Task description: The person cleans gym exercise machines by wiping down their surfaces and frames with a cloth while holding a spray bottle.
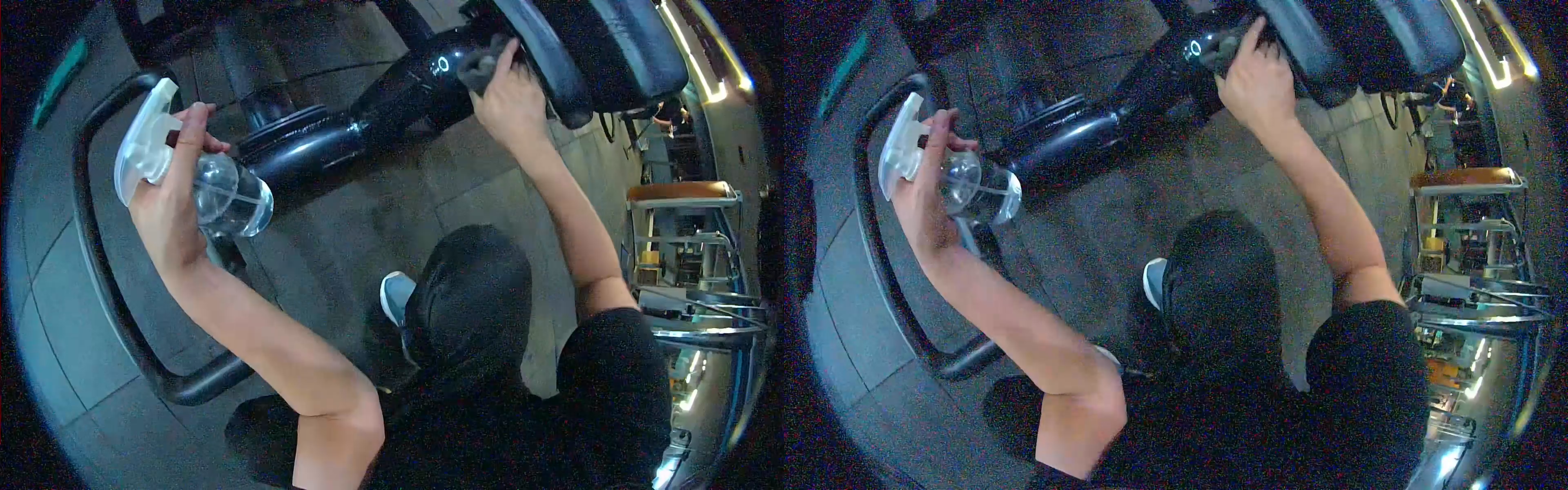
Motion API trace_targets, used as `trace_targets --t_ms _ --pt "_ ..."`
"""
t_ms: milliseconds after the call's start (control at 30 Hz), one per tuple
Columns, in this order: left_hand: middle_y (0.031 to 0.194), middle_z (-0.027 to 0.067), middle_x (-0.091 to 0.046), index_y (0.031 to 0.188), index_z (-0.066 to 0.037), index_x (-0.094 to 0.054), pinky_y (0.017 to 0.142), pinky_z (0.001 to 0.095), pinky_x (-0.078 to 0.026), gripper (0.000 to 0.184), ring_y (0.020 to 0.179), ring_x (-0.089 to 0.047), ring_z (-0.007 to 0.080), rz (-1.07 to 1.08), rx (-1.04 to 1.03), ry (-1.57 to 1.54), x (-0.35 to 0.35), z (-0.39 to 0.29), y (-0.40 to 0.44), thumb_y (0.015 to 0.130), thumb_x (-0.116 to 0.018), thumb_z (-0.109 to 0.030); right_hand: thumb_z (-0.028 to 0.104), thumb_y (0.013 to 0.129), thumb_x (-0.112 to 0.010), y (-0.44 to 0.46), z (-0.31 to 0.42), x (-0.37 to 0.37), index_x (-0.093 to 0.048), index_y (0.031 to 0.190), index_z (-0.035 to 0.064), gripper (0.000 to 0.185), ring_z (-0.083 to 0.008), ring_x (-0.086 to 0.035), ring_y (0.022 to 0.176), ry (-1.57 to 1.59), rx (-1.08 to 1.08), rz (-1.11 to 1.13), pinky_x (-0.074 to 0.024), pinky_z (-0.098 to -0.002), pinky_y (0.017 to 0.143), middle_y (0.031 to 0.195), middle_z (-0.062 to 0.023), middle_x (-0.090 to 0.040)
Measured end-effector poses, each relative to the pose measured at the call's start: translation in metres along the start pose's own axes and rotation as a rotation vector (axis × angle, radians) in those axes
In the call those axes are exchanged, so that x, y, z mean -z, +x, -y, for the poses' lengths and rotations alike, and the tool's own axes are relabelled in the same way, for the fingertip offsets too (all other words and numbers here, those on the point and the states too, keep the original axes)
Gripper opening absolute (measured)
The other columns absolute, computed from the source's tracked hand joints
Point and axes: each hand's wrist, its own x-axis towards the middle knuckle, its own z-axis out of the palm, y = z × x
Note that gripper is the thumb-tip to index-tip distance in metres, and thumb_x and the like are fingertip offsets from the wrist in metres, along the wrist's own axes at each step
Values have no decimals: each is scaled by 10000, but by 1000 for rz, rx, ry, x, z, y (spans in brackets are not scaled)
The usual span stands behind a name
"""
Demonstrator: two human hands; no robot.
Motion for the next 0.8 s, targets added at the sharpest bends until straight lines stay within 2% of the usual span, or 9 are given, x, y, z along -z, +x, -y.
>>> trace_targets --t_ms 67,100,233,333,400,467,567,633,800 --pt "904 120 -709 1122 52 -666 679 302 -547 368 720 -679 164 8 -12 -14 0 1 0 880 -777 -203 528 829 -705 13 2 -12 -243 1415 -227 1060 -410 -648 1003 -86 -63 55 -549 -419 890 1152 -320 -610" --pt "882 111 -704 1113 52 -671 671 296 -539 364 717 -678 164 5 -1 -23 0 -1 -1 878 -780 -204 554 882 -637 16 -1 -16 -232 1444 -193 1019 -404 -659 917 -77 -49 62 -561 -406 845 1098 -321 -597" --pt "844 96 -694 1077 48 -687 654 283 -518 341 717 -676 163 -7 -20 -23 0 1 0 875 -784 -210 595 910 -584 15 -4 -12 -244 1468 -148 990 -429 -649 910 51 -18 27 -564 -436 833 1121 -357 -564" --pt "857 95 -700 1061 41 -696 654 282 -515 319 727 -675 161 7 -14 13 1 1 3 877 -780 -206 673 905 -533 20 -8 -9 -222 1505 -103 1029 -479 -635 970 -14 80 78 -549 -488 872 1169 -394 -518" --pt "864 97 -702 1064 39 -696 661 283 -513 316 728 -674 160 1 -20 -5 -2 -4 -1 877 -780 -202 731 880 -515 31 -14 0 -191 1532 -78 1088 -527 -597 1071 244 -57 150 -507 -520 953 1243 -428 -467" --pt "870 99 -705 1068 37 -696 668 283 -512 313 730 -673 160 -4 -31 -16 -4 -7 -1 876 -779 -197 764 862 -505 37 -18 -11 -161 1538 -83 1137 -544 -569 1132 266 -65 82 -496 -519 973 1286 -462 -428" --pt "874 100 -706 1072 35 -695 689 287 -512 314 729 -672 159 38 -22 -26 -1 -8 -5 876 -778 -196 760 858 -518 38 -13 -15 -174 1521 -111 1148 -537 -593 1096 246 -95 102 -519 -509 939 1239 -476 -464" --pt "881 104 -708 1079 32 -695 698 293 -514 322 731 -672 161 0 -44 -55 2 -13 -8 879 -776 -207 754 869 -508 40 -19 -21 -190 1507 -130 1136 -524 -648 970 246 -59 52 -558 -495 850 1054 -434 -581" --pt "838 84 -695 1076 26 -705 668 274 -493 326 716 -652 143 -35 -81 -53 14 -19 -10 875 -784 -218 690 919 -490 24 -8 -19 -259 1478 -141 1028 -463 -692 758 126 -97 47 -583 -467 696 826 -350 -642"
